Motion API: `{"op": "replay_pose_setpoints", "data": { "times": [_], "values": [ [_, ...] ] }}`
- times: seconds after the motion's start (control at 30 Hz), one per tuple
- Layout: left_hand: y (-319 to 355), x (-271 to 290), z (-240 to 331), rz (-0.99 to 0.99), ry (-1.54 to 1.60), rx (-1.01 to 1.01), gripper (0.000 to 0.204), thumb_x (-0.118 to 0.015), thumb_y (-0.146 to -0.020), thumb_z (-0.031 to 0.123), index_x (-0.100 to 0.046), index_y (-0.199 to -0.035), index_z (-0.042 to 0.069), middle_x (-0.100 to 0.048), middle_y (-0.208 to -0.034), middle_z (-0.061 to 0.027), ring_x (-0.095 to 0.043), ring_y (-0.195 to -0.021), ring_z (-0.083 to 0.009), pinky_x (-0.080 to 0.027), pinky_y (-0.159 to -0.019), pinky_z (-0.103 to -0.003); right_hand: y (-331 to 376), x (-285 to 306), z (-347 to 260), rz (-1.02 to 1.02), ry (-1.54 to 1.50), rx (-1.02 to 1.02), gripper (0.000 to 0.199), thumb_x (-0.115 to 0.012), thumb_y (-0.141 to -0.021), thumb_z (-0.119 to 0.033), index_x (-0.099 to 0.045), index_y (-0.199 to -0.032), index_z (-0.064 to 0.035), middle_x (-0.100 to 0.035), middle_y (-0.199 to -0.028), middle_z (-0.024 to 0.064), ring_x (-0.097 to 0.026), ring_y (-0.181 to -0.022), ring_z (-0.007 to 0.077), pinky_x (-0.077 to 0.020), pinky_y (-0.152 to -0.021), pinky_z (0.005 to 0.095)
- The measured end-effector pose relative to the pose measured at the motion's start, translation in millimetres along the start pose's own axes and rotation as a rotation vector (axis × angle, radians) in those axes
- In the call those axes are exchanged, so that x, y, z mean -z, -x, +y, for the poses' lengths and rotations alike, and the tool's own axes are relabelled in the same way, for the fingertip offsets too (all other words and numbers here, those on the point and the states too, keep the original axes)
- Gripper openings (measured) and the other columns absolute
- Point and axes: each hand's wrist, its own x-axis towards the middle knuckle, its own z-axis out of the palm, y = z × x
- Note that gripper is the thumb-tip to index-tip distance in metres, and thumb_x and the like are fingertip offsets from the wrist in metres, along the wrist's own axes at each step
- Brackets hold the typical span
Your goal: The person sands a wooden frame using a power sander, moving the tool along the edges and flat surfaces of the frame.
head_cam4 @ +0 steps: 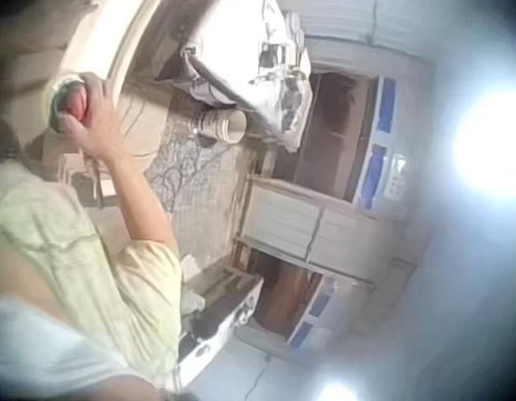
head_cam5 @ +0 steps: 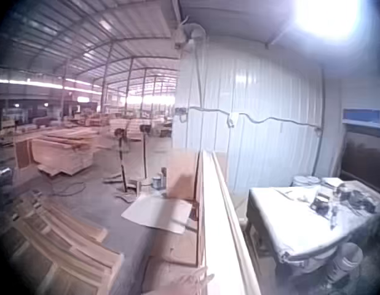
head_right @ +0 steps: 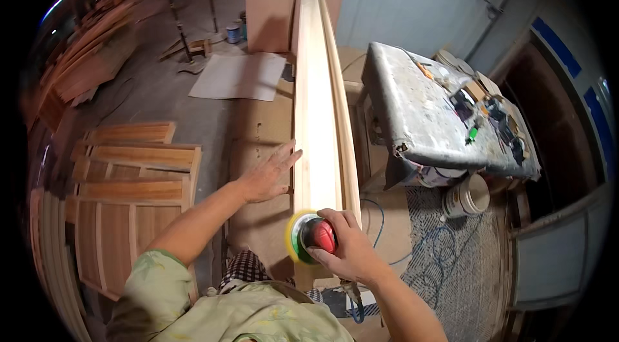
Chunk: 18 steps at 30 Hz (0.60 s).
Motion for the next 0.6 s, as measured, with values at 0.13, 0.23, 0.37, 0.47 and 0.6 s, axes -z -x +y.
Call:
{"op": "replay_pose_setpoints", "data": {
  "times": [0.13,0.23,0.37,0.47,0.6],
  "values": [
    [-65,21,-37,0.039,-0.305,-0.519,0.085,-0.078,-0.063,0.038,-0.043,-0.138,0.017,-0.039,-0.144,-0.0084,-0.031,-0.137,-0.0288,-0.024,-0.114,-0.048,-36,-2,-7,0.184,0.022,-0.089,0.063,-0.074,-0.076,-0.026,-0.045,-0.127,-0.004,-0.051,-0.117,0.0221,-0.053,-0.109,0.0387,-0.0442,-0.094,0.0415],
    [-110,28,-56,0.062,-0.283,-0.795,0.063,-0.074,-0.067,0.041,-0.054,-0.12,0.013,-0.054,-0.123,-0.0052,-0.043,-0.127,-0.0252,-0.03,-0.111,-0.043,-55,-1,-12,0.263,0.075,-0.191,0.062,-0.073,-0.075,-0.029,-0.046,-0.125,-0.0032,-0.051,-0.114,0.0238,-0.053,-0.107,0.0407,-0.0443,-0.091,0.0428],
    [-148,43,-89,0.119,-0.236,-0.863,0.063,-0.075,-0.064,0.043,-0.056,-0.113,0.009,-0.058,-0.111,-0.0055,-0.048,-0.118,-0.0255,-0.034,-0.109,-0.04,-15,-7,-21,0.21,0.009,-0.456,0.069,-0.075,-0.074,-0.031,-0.044,-0.129,-0.0025,-0.052,-0.12,0.021,-0.053,-0.11,0.033,-0.0425,-0.095,0.0394],
    [-164,44,-96,0.066,-0.199,-0.924,0.063,-0.074,-0.063,0.047,-0.056,-0.109,0.008,-0.058,-0.106,-0.006,-0.049,-0.112,-0.026,-0.034,-0.108,-0.039,8,-12,-51,0.251,-0.344,-0.863,0.068,-0.076,-0.075,-0.031,-0.045,-0.128,-0.0028,-0.053,-0.113,0.0149,-0.053,-0.106,0.0236,-0.0424,-0.094,0.0333],
    [-166,38,-98,0.068,-0.123,-0.921,0.063,-0.07,-0.064,0.055,-0.055,-0.107,0.01,-0.055,-0.108,-0.0056,-0.046,-0.115,-0.0254,-0.03,-0.109,-0.041,19,-1,-48,0.345,-0.752,-1.047,0.061,-0.077,-0.077,-0.028,-0.049,-0.125,-0.0039,-0.054,-0.108,0.0068,-0.052,-0.098,0.0159,-0.0427,-0.088,0.0278]
  ]
}}
